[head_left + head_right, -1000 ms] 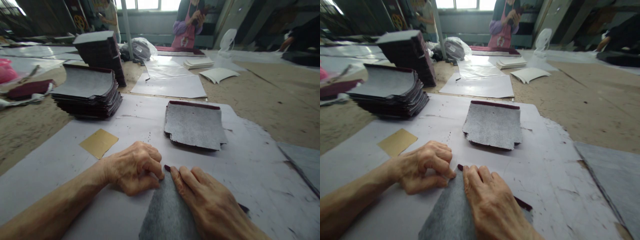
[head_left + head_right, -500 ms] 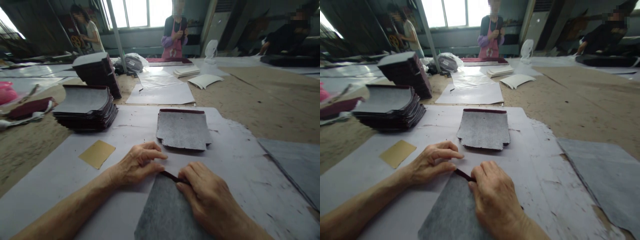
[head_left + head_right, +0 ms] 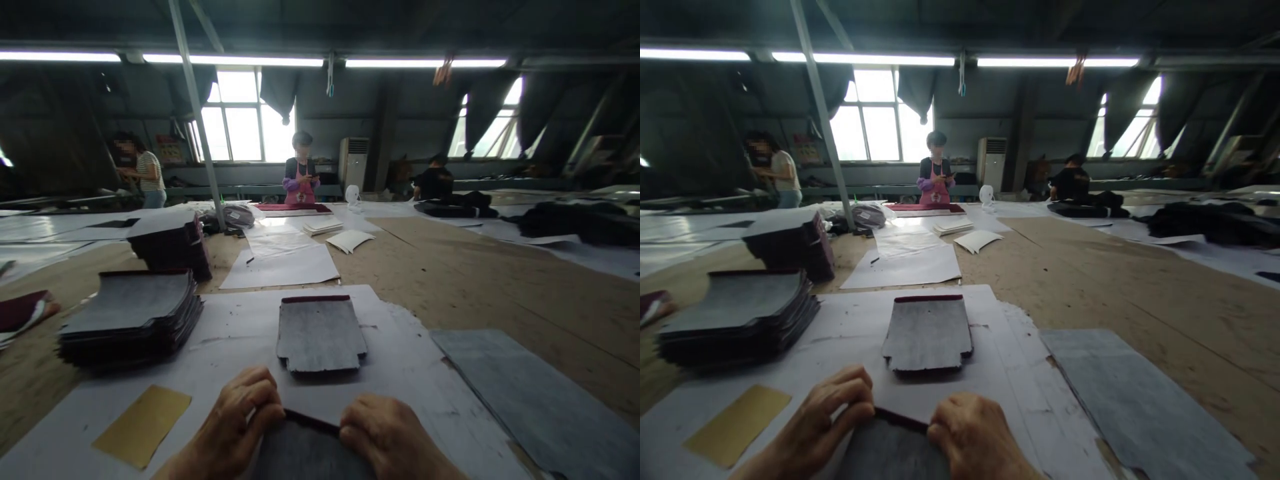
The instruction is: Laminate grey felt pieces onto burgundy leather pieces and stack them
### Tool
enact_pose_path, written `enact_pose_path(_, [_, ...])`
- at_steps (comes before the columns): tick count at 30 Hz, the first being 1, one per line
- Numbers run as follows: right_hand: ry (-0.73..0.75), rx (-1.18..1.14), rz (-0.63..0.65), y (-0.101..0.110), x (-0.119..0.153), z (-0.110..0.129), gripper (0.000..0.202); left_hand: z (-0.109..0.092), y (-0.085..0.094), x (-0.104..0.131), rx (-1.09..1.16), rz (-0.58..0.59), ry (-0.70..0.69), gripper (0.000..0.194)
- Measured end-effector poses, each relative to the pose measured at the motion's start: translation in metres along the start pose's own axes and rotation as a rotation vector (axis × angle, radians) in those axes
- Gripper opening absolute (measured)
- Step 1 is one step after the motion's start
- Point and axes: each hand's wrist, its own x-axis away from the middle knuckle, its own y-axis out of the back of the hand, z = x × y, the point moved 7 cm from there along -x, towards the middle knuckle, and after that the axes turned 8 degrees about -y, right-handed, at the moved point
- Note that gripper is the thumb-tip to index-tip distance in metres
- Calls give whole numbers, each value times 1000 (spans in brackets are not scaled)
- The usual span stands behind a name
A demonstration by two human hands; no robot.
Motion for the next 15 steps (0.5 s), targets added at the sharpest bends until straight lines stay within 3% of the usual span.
enact_pose_path(4, [-235,-135,67,24,12,-20,18,1,11,1,-1,-82,11,19])
enact_pose_path(7, [-339,-218,35,49,17,-27,22,-3,12,-3,11,-86,21,19])
enact_pose_path(11, [-335,-343,107,86,9,-20,22,-9,19,-21,45,-47,116,26])
enact_pose_path(15, [-273,-328,165,114,-34,-16,24,13,38,-56,-57,-14,246,37])
